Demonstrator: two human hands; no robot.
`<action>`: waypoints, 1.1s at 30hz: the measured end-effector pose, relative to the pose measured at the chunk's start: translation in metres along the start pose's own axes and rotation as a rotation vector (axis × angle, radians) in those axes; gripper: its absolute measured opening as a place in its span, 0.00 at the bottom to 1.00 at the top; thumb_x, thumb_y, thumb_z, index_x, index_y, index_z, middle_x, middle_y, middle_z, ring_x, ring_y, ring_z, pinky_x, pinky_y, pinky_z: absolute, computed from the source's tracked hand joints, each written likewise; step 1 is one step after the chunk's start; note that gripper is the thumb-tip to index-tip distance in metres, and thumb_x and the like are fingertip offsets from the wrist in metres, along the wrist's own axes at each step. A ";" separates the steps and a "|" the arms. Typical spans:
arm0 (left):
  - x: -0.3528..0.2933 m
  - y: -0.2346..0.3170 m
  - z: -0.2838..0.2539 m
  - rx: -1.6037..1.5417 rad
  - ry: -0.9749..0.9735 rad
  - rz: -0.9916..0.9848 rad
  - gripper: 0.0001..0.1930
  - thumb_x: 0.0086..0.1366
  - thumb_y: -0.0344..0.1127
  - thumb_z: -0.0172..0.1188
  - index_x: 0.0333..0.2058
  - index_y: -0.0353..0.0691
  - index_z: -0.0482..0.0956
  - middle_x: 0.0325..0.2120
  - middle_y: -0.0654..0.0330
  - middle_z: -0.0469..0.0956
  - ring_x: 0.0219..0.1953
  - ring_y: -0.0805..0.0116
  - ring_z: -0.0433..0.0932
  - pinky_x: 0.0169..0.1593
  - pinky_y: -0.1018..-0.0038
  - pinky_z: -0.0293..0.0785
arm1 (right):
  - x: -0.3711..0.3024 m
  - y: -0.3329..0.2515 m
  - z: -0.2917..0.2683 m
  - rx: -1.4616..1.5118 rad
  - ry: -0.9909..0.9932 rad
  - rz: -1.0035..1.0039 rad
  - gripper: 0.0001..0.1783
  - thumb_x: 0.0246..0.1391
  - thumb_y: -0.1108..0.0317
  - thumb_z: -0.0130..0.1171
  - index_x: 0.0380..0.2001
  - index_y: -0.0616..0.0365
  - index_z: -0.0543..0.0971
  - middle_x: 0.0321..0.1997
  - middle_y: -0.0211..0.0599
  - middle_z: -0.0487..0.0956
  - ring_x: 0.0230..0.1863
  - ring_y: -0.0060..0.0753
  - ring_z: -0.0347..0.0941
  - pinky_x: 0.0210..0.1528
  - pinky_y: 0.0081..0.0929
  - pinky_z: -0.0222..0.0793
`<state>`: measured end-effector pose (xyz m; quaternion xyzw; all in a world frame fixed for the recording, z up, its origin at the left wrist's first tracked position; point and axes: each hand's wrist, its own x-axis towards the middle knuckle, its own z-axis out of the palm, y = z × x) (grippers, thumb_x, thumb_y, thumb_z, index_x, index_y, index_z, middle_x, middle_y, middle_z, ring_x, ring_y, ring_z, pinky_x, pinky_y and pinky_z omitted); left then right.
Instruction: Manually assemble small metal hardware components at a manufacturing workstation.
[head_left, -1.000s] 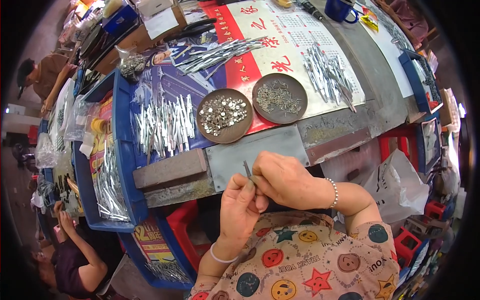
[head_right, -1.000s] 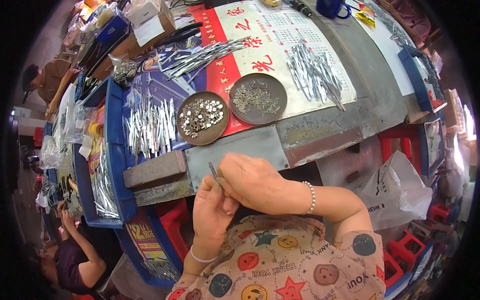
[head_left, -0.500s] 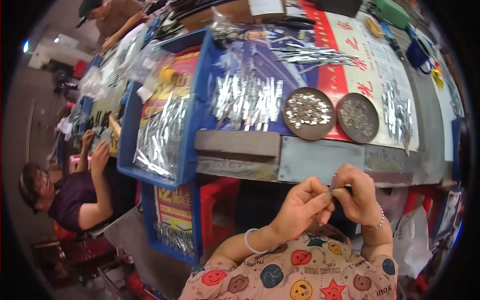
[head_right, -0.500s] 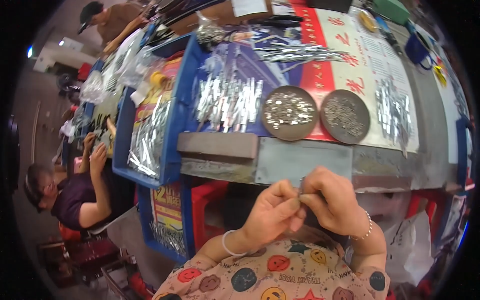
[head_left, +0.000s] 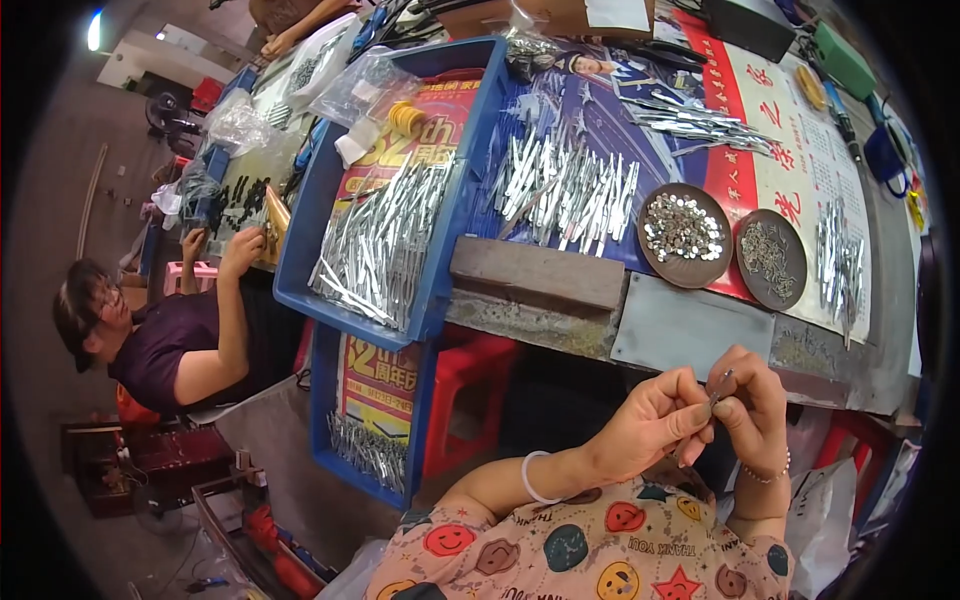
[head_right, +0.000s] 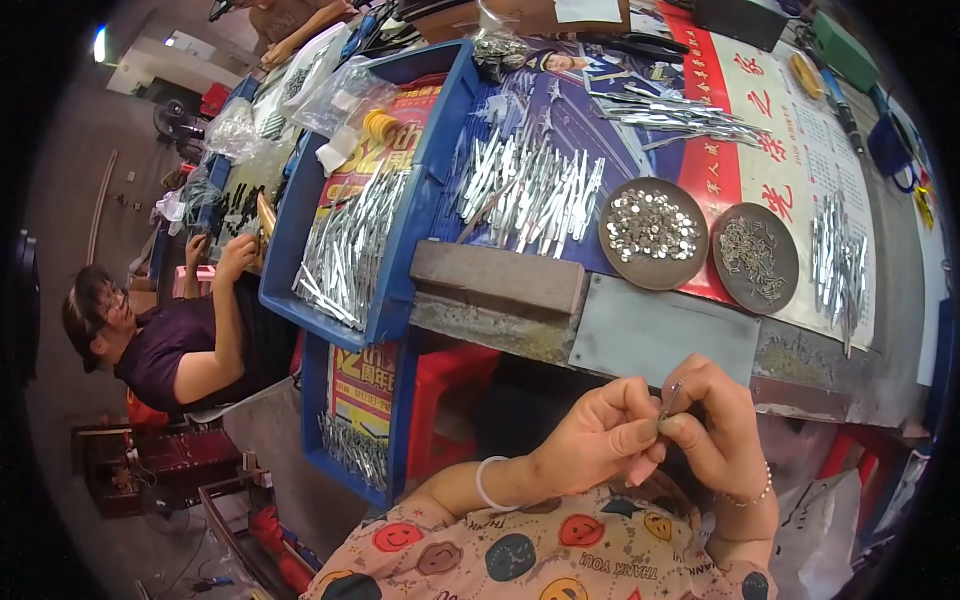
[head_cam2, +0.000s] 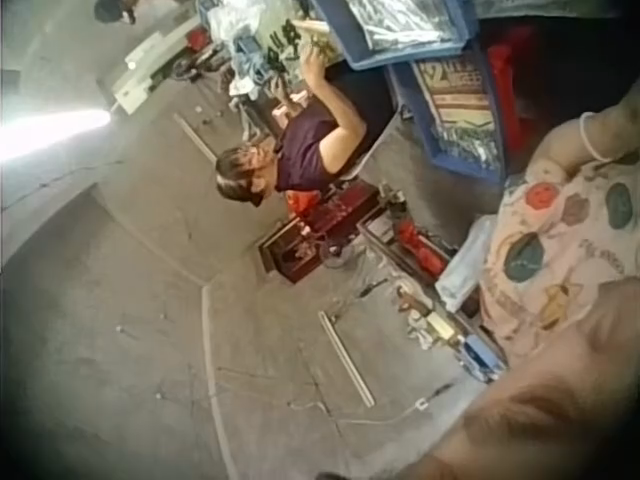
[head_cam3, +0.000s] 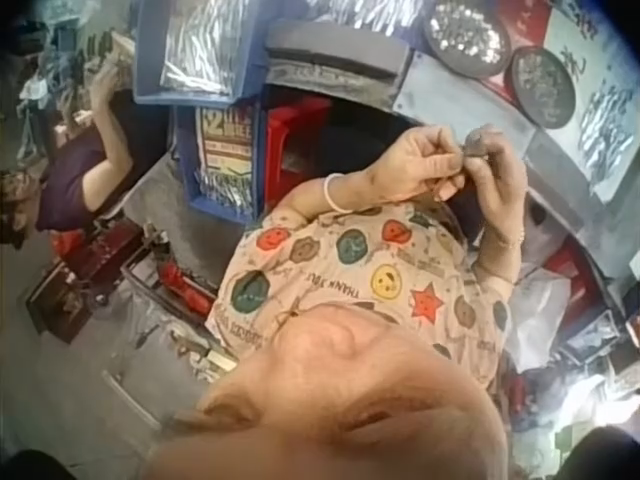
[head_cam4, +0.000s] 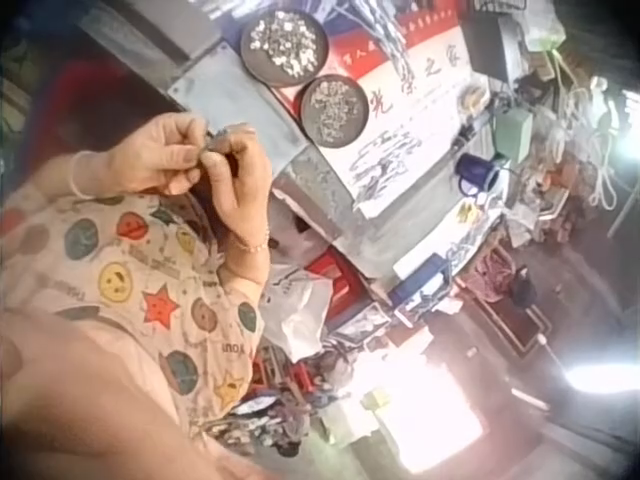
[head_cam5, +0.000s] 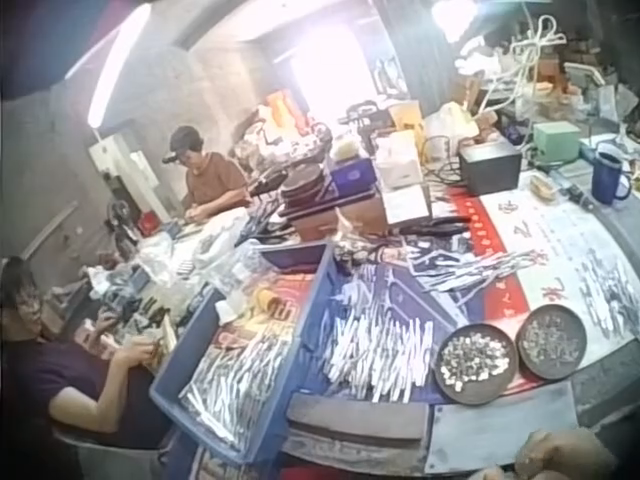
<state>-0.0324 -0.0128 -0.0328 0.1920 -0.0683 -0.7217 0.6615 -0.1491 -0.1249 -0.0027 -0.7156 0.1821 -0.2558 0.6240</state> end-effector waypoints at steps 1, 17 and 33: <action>-0.001 0.000 0.001 0.001 0.002 -0.011 0.06 0.67 0.34 0.52 0.33 0.40 0.67 0.25 0.62 0.74 0.21 0.77 0.72 0.24 0.84 0.68 | 0.000 0.004 -0.001 -0.047 -0.002 -0.028 0.13 0.52 0.65 0.60 0.26 0.61 0.69 0.24 0.37 0.71 0.25 0.31 0.66 0.27 0.24 0.64; -0.002 -0.001 -0.001 0.124 0.128 0.009 0.06 0.68 0.35 0.50 0.33 0.40 0.65 0.25 0.65 0.72 0.21 0.80 0.72 0.24 0.86 0.66 | -0.006 0.008 0.013 -0.572 0.102 -0.292 0.07 0.46 0.81 0.55 0.29 0.62 0.69 0.26 0.42 0.72 0.25 0.41 0.69 0.25 0.30 0.66; -0.008 0.004 -0.005 0.106 0.036 -0.023 0.03 0.69 0.29 0.47 0.34 0.39 0.63 0.26 0.59 0.71 0.22 0.77 0.68 0.27 0.83 0.65 | -0.004 0.016 -0.005 -0.125 -0.066 -0.097 0.07 0.44 0.77 0.61 0.27 0.61 0.72 0.27 0.40 0.74 0.27 0.38 0.72 0.28 0.26 0.68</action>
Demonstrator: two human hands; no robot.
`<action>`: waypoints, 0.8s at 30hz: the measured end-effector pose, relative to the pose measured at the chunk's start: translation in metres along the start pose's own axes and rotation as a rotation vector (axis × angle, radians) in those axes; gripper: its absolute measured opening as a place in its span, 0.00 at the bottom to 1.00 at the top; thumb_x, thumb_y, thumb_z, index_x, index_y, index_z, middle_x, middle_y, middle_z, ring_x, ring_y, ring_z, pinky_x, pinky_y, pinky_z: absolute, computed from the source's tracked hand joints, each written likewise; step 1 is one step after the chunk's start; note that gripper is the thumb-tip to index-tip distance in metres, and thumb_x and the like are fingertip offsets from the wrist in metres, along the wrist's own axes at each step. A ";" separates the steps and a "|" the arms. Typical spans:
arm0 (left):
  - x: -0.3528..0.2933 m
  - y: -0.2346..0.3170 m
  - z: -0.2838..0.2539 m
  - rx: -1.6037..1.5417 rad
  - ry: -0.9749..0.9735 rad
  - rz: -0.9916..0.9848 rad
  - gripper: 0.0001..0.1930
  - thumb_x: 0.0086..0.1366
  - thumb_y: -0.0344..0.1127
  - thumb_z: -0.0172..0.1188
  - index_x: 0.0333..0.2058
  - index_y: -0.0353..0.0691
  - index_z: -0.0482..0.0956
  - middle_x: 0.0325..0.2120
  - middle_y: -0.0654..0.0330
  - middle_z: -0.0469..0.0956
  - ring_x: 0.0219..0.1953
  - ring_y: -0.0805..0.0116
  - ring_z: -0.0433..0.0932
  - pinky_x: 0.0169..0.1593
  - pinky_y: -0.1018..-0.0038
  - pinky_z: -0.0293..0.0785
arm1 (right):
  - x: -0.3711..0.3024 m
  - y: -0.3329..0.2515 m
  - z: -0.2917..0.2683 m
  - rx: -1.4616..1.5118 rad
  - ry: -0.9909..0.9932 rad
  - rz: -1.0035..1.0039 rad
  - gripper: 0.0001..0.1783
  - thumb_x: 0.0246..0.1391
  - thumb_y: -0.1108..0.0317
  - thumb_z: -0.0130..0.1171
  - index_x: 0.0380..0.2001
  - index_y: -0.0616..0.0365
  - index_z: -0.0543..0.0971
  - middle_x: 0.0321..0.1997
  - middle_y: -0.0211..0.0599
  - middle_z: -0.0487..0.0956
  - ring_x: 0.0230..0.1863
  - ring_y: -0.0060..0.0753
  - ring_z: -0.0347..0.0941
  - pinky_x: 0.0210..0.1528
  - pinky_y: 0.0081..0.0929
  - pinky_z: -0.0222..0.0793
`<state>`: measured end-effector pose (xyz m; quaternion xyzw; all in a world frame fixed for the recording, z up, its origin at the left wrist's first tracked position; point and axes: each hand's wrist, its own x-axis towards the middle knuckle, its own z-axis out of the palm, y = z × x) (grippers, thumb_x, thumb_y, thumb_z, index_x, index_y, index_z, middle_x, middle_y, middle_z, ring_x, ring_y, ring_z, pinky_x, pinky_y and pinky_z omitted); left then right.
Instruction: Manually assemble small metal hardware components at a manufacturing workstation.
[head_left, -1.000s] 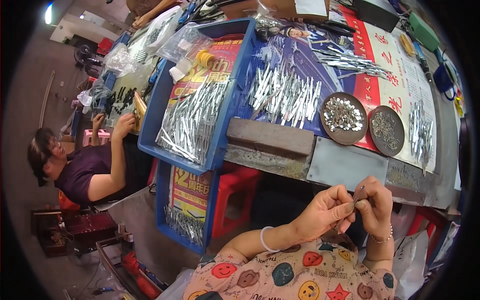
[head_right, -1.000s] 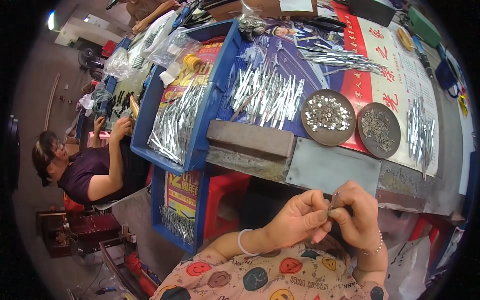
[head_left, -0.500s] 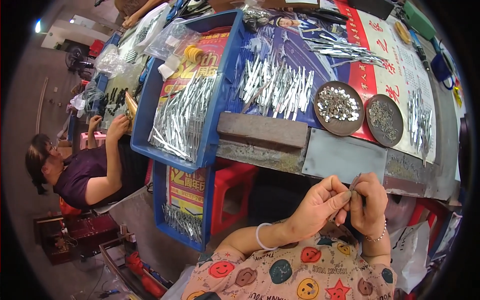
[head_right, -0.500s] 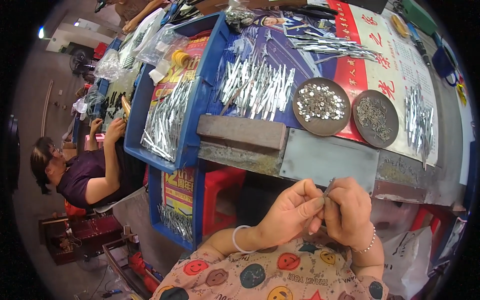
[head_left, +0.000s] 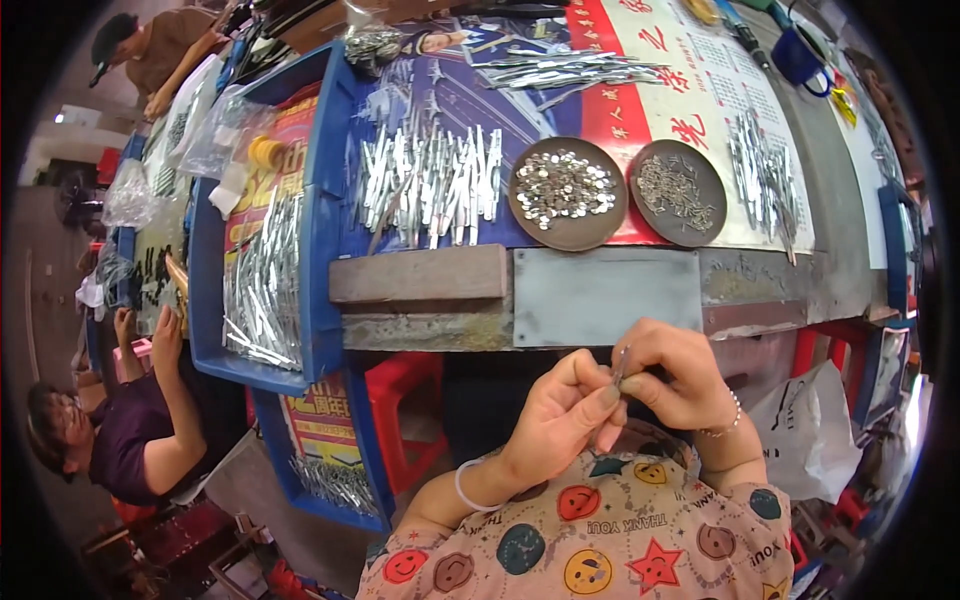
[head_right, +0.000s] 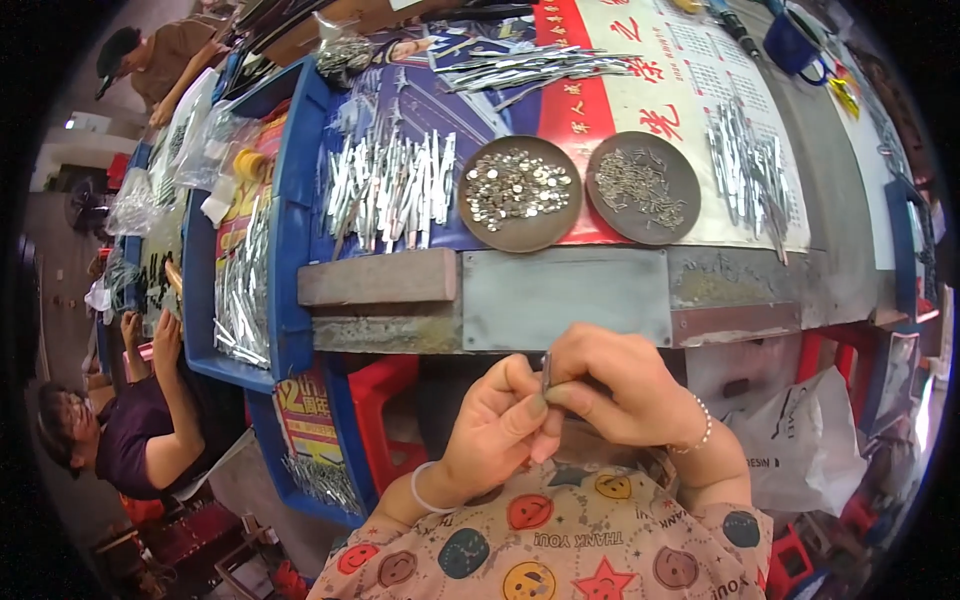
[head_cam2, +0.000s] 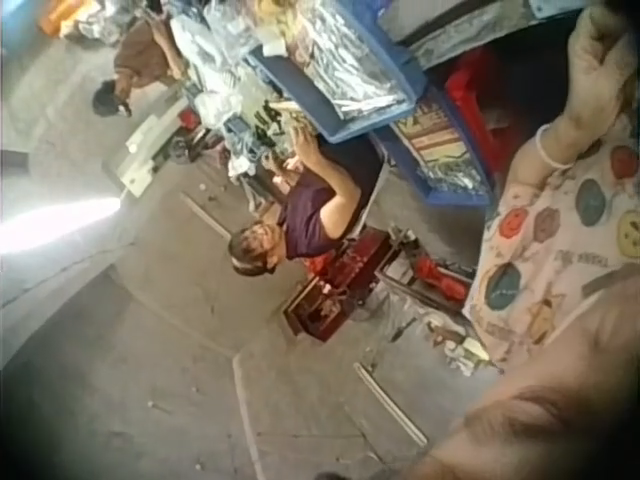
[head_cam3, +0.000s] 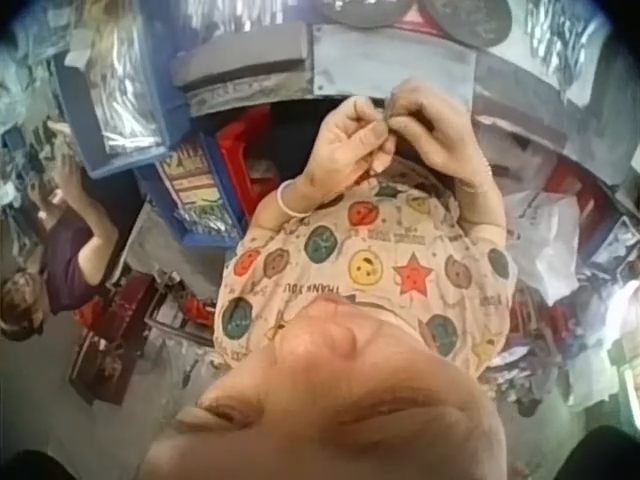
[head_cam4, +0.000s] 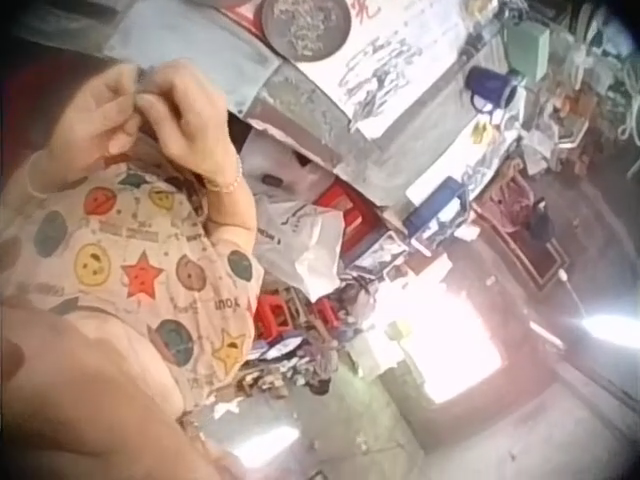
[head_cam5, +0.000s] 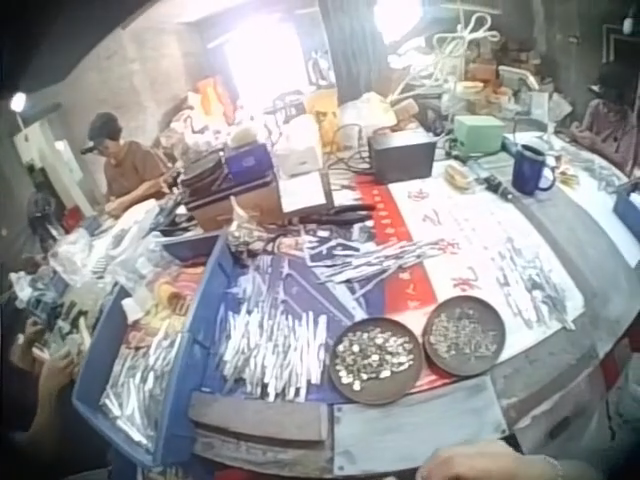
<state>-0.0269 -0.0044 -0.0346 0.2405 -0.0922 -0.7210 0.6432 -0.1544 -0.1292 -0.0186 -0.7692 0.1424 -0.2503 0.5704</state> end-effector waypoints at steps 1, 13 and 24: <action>-0.002 -0.002 0.001 0.021 -0.009 -0.018 0.04 0.69 0.30 0.47 0.34 0.39 0.63 0.26 0.60 0.71 0.22 0.77 0.68 0.27 0.83 0.66 | 0.000 0.003 -0.005 0.175 -0.071 0.084 0.07 0.48 0.74 0.60 0.29 0.61 0.72 0.30 0.39 0.74 0.30 0.35 0.72 0.33 0.26 0.68; -0.005 -0.004 0.004 0.117 0.124 -0.021 0.10 0.70 0.33 0.46 0.48 0.39 0.69 0.32 0.62 0.74 0.26 0.81 0.66 0.30 0.86 0.63 | 0.003 0.009 -0.013 0.228 -0.218 0.127 0.06 0.53 0.74 0.56 0.34 0.64 0.75 0.33 0.38 0.74 0.35 0.34 0.72 0.39 0.27 0.67; -0.011 0.020 -0.015 0.097 0.166 0.114 0.10 0.67 0.29 0.51 0.45 0.32 0.70 0.32 0.61 0.73 0.29 0.76 0.68 0.35 0.81 0.65 | 0.062 0.021 -0.011 -0.683 -0.011 -0.069 0.15 0.48 0.73 0.58 0.42 0.60 0.74 0.36 0.39 0.71 0.38 0.44 0.70 0.39 0.34 0.65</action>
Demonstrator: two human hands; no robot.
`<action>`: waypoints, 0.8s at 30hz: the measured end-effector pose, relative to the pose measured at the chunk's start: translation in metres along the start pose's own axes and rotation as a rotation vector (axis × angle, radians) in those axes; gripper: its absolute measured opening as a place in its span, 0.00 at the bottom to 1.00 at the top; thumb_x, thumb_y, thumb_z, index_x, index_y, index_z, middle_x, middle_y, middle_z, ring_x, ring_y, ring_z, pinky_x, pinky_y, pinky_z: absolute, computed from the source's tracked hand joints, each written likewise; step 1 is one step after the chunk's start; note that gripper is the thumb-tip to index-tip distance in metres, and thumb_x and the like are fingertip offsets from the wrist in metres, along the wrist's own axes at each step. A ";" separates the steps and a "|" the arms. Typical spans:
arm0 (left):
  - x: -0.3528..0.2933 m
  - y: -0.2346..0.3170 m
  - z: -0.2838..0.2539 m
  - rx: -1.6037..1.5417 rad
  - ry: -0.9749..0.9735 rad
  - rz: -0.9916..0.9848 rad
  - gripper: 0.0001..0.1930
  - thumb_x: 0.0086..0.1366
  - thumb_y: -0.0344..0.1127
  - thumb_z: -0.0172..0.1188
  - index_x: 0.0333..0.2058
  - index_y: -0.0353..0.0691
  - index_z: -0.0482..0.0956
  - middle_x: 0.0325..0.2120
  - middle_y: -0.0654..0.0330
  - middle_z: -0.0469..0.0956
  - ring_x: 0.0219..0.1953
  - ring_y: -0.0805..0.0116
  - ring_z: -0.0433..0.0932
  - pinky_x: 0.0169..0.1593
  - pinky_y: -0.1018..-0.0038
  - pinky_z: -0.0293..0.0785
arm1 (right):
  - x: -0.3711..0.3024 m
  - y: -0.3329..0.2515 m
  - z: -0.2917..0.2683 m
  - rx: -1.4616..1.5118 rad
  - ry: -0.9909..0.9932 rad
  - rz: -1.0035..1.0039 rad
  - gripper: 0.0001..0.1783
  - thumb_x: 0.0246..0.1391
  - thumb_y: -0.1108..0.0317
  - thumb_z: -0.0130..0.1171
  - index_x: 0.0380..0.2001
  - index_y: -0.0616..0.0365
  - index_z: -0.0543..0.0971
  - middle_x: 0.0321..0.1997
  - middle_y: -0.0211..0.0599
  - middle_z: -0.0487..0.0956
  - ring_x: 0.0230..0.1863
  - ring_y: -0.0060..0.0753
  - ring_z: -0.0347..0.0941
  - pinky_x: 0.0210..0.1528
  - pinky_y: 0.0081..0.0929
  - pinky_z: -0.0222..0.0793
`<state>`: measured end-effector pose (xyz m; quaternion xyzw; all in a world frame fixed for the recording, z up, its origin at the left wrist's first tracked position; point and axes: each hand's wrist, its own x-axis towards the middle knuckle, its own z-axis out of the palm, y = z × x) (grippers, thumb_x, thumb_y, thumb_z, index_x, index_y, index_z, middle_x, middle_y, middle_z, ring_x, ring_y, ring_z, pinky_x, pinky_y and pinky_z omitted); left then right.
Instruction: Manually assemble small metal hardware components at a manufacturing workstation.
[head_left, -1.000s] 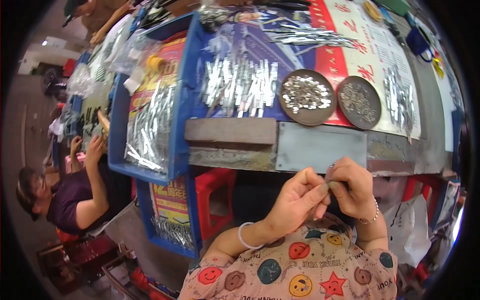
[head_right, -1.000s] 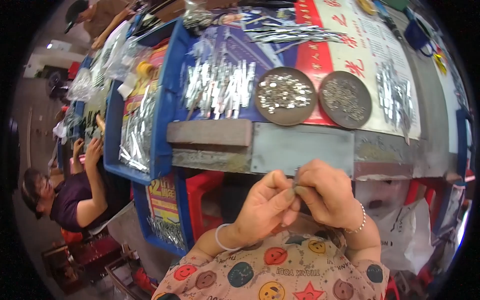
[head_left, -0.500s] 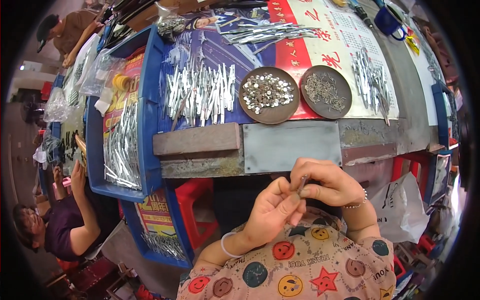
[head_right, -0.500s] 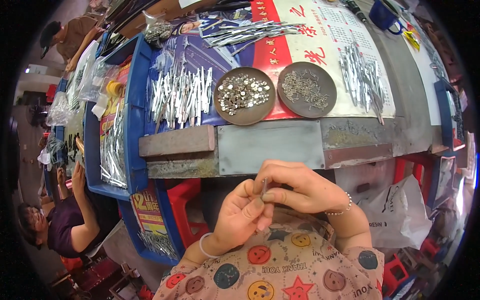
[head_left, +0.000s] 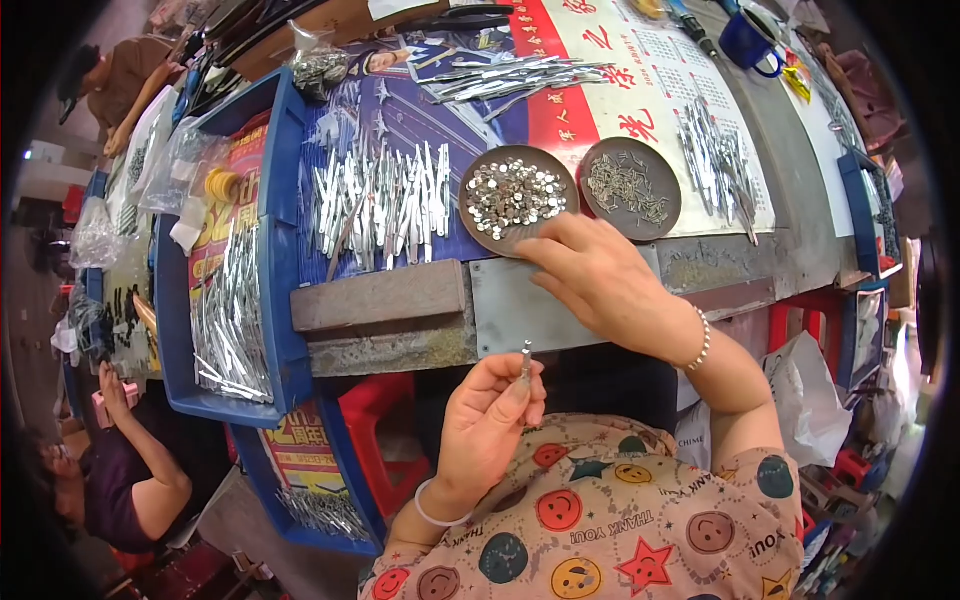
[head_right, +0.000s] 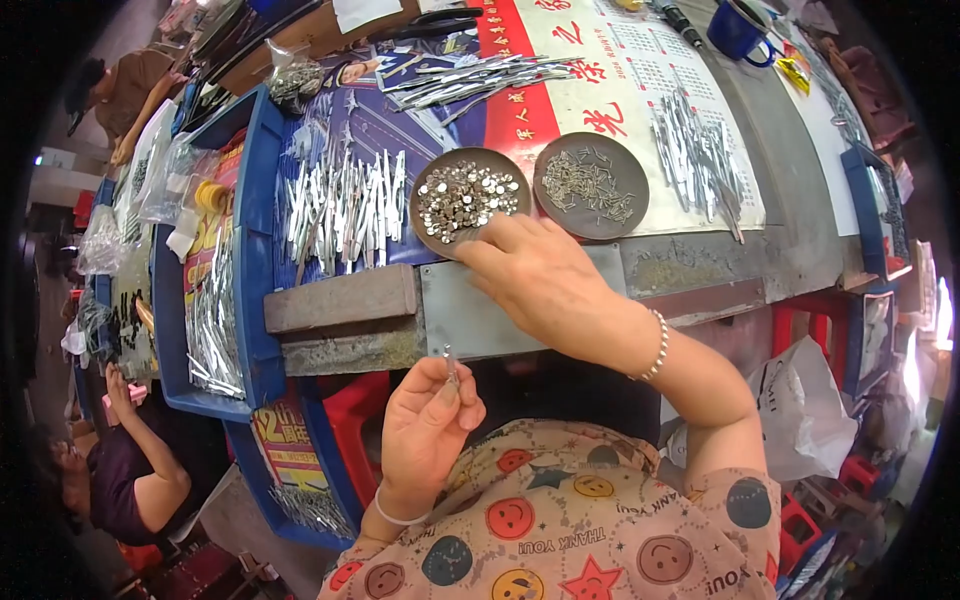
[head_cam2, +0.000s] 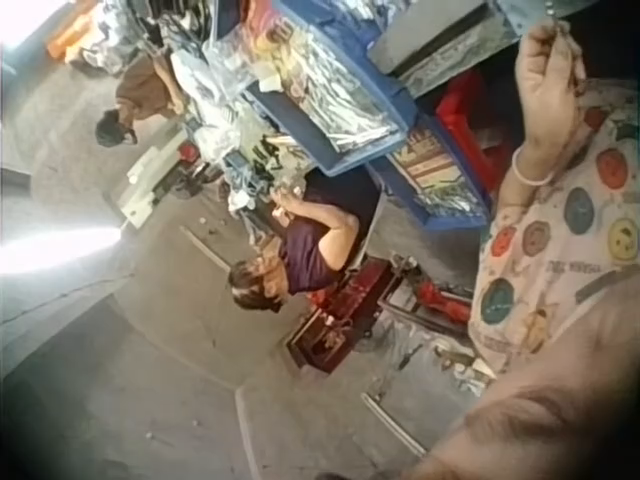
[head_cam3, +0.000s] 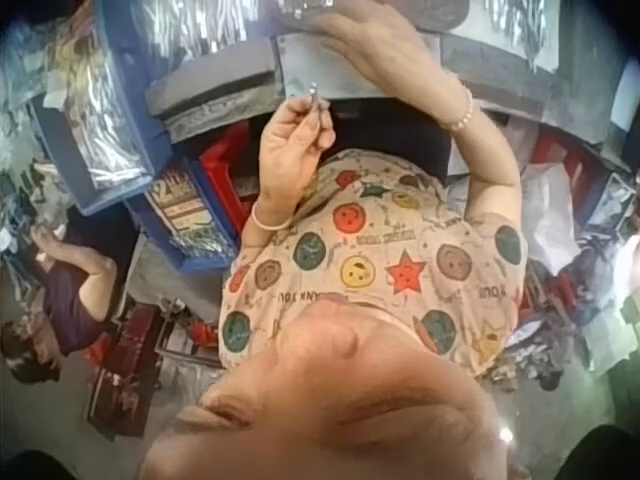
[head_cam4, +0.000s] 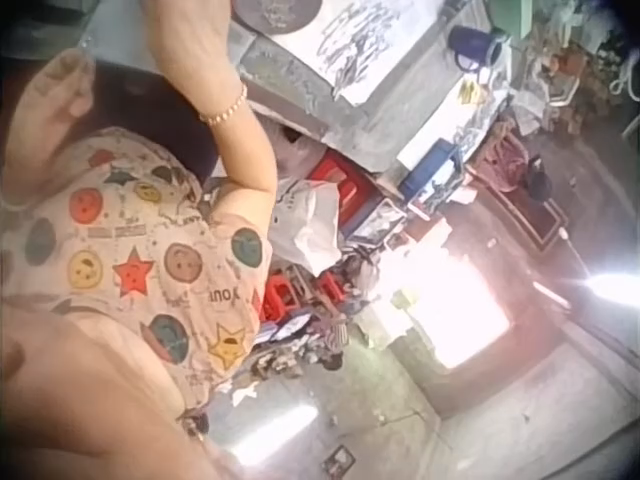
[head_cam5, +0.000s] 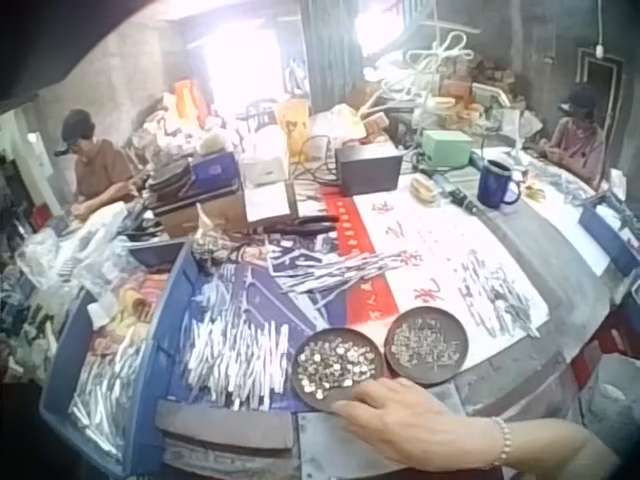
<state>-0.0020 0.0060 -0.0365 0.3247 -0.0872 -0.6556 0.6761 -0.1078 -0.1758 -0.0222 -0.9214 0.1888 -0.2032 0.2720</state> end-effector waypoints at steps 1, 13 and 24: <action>-0.001 0.002 0.000 -0.008 0.021 0.024 0.10 0.67 0.29 0.51 0.44 0.32 0.70 0.32 0.61 0.73 0.29 0.76 0.69 0.35 0.81 0.66 | 0.006 0.002 0.004 -0.080 -0.046 0.002 0.16 0.48 0.72 0.59 0.42 0.59 0.74 0.37 0.38 0.71 0.39 0.42 0.69 0.41 0.33 0.64; 0.008 0.015 -0.015 0.225 0.150 0.163 0.09 0.66 0.30 0.52 0.42 0.32 0.70 0.30 0.60 0.73 0.22 0.78 0.70 0.26 0.84 0.65 | 0.026 0.009 0.015 -0.287 -0.152 -0.071 0.13 0.45 0.69 0.61 0.36 0.57 0.73 0.36 0.36 0.69 0.40 0.38 0.67 0.43 0.33 0.59; 0.014 0.008 -0.008 0.234 0.144 0.155 0.09 0.65 0.30 0.53 0.42 0.33 0.70 0.29 0.61 0.73 0.19 0.80 0.66 0.22 0.86 0.61 | 0.000 -0.002 0.001 -0.121 -0.052 -0.110 0.09 0.44 0.71 0.61 0.28 0.57 0.71 0.28 0.36 0.70 0.33 0.40 0.68 0.38 0.34 0.62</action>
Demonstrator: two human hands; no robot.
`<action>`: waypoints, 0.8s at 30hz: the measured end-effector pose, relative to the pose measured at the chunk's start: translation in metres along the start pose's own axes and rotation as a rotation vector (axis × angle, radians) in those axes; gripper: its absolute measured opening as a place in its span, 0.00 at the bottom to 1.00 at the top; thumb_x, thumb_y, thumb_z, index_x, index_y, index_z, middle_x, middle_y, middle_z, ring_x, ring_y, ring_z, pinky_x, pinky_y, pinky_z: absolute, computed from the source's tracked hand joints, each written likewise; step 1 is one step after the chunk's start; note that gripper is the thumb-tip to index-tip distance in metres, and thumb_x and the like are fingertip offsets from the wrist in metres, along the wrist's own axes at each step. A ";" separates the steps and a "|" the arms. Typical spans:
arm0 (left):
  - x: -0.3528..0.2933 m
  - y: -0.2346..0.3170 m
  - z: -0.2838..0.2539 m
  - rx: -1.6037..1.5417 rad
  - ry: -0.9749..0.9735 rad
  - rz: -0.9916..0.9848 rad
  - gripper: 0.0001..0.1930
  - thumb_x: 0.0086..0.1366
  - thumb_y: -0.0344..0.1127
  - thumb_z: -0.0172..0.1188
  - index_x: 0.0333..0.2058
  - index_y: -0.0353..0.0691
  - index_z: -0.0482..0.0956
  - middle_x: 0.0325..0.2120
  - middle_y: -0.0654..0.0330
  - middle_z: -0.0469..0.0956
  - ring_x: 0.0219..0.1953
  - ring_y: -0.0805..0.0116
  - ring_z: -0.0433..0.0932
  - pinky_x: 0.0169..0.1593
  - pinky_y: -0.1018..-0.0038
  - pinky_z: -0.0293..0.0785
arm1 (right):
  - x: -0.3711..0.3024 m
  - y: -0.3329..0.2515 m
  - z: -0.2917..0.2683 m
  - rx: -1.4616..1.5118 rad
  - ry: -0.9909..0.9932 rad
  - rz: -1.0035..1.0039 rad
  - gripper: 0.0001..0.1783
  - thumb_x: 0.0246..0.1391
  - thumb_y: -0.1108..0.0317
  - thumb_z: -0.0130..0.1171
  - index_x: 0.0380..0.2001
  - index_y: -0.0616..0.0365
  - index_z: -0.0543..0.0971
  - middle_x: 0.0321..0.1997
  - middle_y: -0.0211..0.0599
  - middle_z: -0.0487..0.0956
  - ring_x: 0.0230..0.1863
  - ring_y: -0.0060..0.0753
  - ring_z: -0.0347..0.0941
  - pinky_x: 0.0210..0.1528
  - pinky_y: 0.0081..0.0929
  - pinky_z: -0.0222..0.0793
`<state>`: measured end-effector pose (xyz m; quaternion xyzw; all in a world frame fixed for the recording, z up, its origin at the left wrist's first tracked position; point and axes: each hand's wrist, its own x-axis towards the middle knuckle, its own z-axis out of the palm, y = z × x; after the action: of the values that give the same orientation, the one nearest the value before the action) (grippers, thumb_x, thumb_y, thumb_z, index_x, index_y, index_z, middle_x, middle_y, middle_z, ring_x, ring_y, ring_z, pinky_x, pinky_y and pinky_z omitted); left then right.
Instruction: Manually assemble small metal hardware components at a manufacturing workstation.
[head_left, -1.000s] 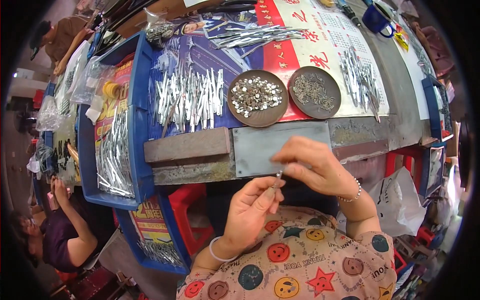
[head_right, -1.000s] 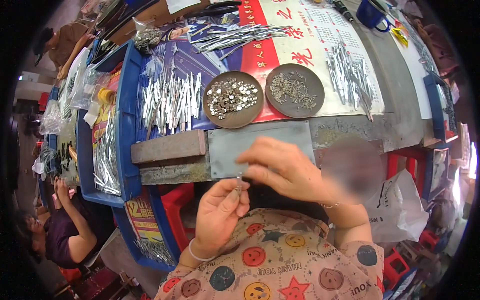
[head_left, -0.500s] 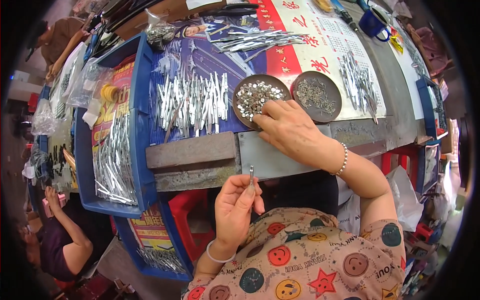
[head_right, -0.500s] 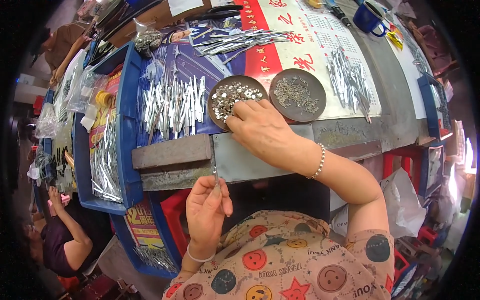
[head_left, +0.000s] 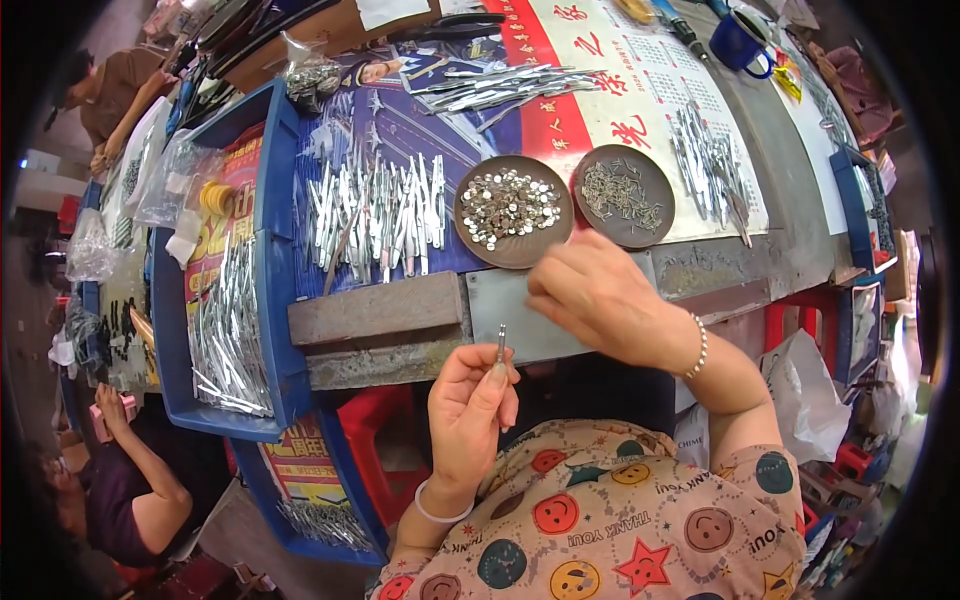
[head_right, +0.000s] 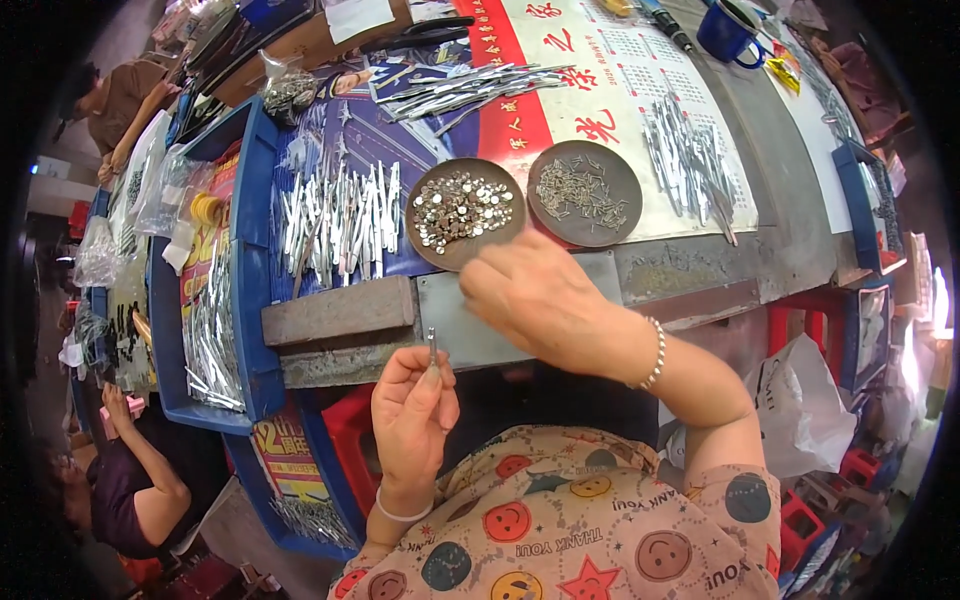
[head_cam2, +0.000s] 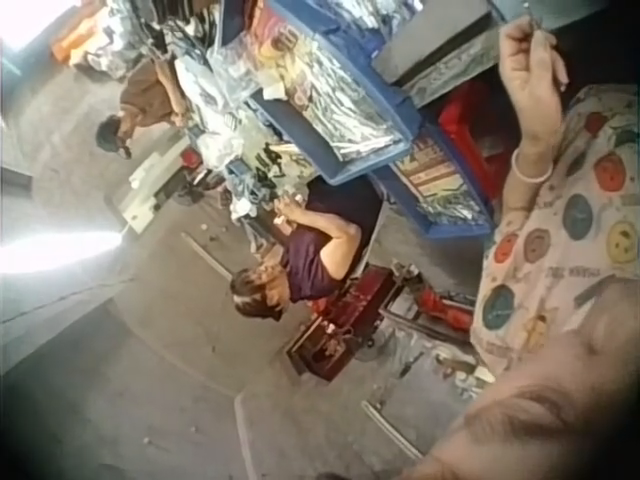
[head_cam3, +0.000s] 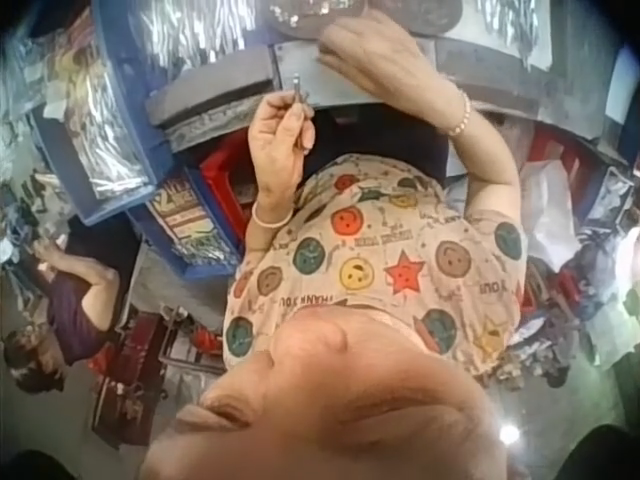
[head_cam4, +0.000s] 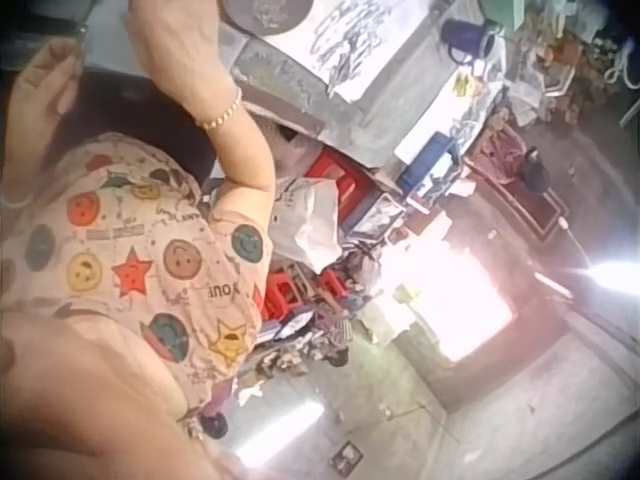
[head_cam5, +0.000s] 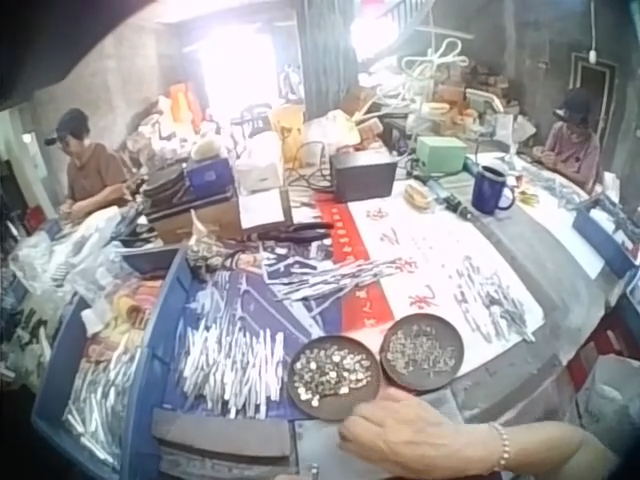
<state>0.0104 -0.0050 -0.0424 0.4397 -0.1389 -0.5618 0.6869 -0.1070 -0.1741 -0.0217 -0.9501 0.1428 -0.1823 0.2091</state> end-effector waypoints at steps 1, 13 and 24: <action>0.001 -0.001 0.002 -0.003 -0.005 -0.008 0.09 0.65 0.30 0.53 0.42 0.33 0.70 0.29 0.61 0.73 0.19 0.81 0.66 0.22 0.86 0.61 | -0.007 -0.004 0.000 0.114 0.058 0.012 0.09 0.43 0.72 0.62 0.27 0.57 0.71 0.26 0.36 0.71 0.30 0.40 0.68 0.36 0.34 0.63; 0.008 -0.026 0.022 0.040 -0.012 0.077 0.08 0.65 0.27 0.53 0.43 0.34 0.71 0.29 0.62 0.73 0.22 0.80 0.66 0.25 0.85 0.61 | -0.063 -0.021 0.009 0.968 0.222 0.344 0.06 0.46 0.84 0.59 0.28 0.64 0.74 0.30 0.35 0.76 0.33 0.28 0.74 0.35 0.23 0.70; 0.003 -0.035 0.032 0.087 -0.064 0.014 0.13 0.65 0.26 0.52 0.48 0.33 0.70 0.32 0.65 0.72 0.25 0.81 0.65 0.28 0.85 0.61 | -0.072 -0.027 0.012 0.802 0.318 0.319 0.05 0.47 0.81 0.59 0.29 0.64 0.74 0.29 0.37 0.75 0.29 0.29 0.75 0.31 0.24 0.70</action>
<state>-0.0334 -0.0211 -0.0520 0.4498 -0.1882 -0.5642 0.6663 -0.1606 -0.1210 -0.0403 -0.7206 0.2358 -0.3322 0.5611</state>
